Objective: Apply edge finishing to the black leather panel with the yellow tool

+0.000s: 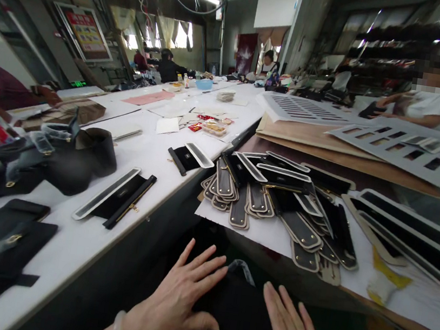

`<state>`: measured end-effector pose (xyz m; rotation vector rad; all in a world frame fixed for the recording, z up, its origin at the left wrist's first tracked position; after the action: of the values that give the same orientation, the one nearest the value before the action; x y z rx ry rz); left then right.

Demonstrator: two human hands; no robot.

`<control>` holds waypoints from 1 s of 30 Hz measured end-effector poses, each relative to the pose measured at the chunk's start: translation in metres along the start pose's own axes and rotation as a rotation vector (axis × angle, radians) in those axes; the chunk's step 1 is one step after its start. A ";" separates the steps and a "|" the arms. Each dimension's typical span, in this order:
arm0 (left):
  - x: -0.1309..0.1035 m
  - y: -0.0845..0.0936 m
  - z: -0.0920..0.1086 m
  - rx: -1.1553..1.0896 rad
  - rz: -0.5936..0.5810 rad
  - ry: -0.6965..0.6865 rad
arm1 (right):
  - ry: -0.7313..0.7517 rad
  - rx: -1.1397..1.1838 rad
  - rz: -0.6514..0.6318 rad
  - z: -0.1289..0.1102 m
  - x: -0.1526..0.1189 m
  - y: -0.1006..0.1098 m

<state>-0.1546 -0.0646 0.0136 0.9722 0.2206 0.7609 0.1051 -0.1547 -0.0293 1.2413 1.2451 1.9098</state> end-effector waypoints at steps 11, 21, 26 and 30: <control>0.004 -0.030 -0.006 0.243 -0.097 -0.105 | 0.230 -0.162 0.052 -0.017 0.022 0.000; 0.008 -0.022 0.002 0.244 -0.099 -0.071 | 0.141 -0.189 0.093 -0.028 0.031 -0.005; 0.008 -0.023 0.007 0.166 -0.130 0.028 | 0.046 -0.179 0.126 -0.040 0.042 -0.016; 0.012 -0.026 0.011 0.110 -0.124 0.071 | 0.035 -0.184 0.145 -0.044 0.047 -0.018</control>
<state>-0.1282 -0.0723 0.0004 1.0265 0.3846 0.6759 0.0444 -0.1268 -0.0334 1.2349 0.9934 2.1054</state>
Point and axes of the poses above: each hand's wrist, its own x-axis towards the middle knuckle, its own y-axis out of the back of the hand, z = x × y, the point moved 2 cm from there along x, towards the middle knuckle, and after that the axes turned 4 degrees about y, right-handed, at the moved point
